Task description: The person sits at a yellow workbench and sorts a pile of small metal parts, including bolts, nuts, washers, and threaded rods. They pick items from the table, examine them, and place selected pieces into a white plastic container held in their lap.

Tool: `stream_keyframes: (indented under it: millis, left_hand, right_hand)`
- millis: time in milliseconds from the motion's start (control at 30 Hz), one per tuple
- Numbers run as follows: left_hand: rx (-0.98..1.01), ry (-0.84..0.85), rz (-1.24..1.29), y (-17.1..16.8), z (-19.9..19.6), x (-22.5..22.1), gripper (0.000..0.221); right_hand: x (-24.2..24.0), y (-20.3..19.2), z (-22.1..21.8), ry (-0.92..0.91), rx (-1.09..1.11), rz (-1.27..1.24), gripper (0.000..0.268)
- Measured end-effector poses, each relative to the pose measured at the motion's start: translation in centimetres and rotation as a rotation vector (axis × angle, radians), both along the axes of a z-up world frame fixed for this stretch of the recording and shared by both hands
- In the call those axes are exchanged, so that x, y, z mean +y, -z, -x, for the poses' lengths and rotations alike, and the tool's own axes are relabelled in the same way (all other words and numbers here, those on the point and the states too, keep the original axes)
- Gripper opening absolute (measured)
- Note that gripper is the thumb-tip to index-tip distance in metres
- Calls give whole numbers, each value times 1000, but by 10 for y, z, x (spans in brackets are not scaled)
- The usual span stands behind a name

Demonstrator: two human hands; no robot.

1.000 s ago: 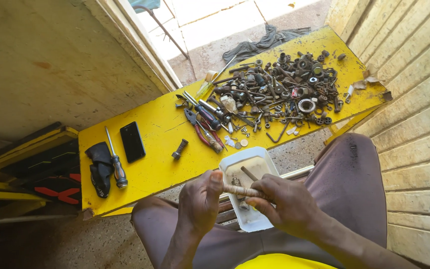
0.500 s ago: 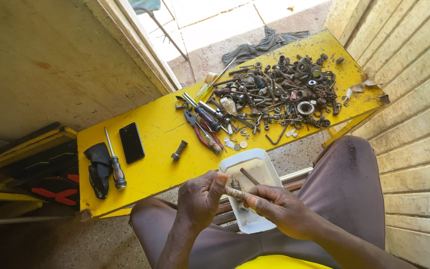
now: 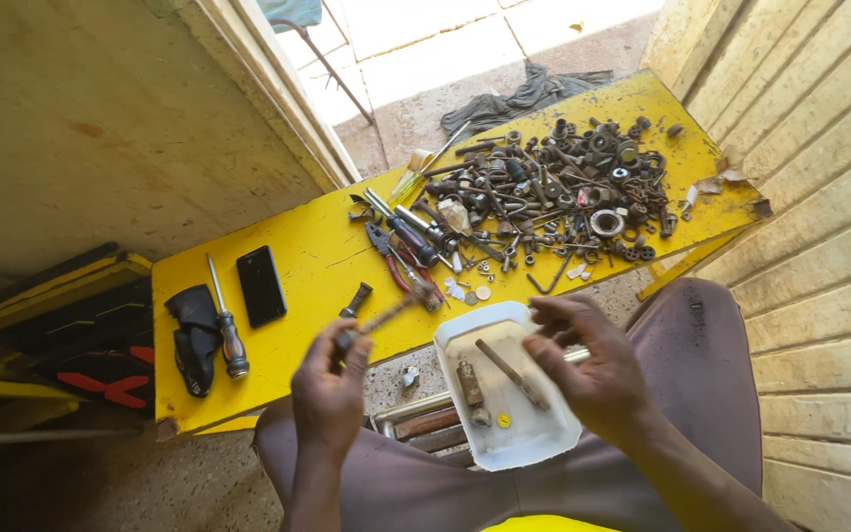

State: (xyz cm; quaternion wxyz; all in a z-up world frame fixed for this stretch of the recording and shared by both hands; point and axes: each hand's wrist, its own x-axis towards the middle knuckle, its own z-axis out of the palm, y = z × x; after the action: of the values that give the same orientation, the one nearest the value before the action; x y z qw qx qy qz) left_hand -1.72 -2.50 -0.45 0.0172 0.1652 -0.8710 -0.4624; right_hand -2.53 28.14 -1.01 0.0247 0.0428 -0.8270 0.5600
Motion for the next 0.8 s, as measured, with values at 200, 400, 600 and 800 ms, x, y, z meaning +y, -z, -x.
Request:
stream_keyframes:
  millis: [200,400,600,800]
  left_hand:
    - [94,-286,68,54,67,-47,30]
    - [193,-262,124,106,102,-49,28]
    - [176,-154,327,121,91,-38,19]
    - [94,80,710,139,95,-47,60]
  right_hand:
    - [21,9,-2,122,-60,-25,38]
    - [36,28,-5,218,-221,105,31]
    - [41,29,-1,279,-256,151,29]
    - [39,32,9,278,-295,145,30]
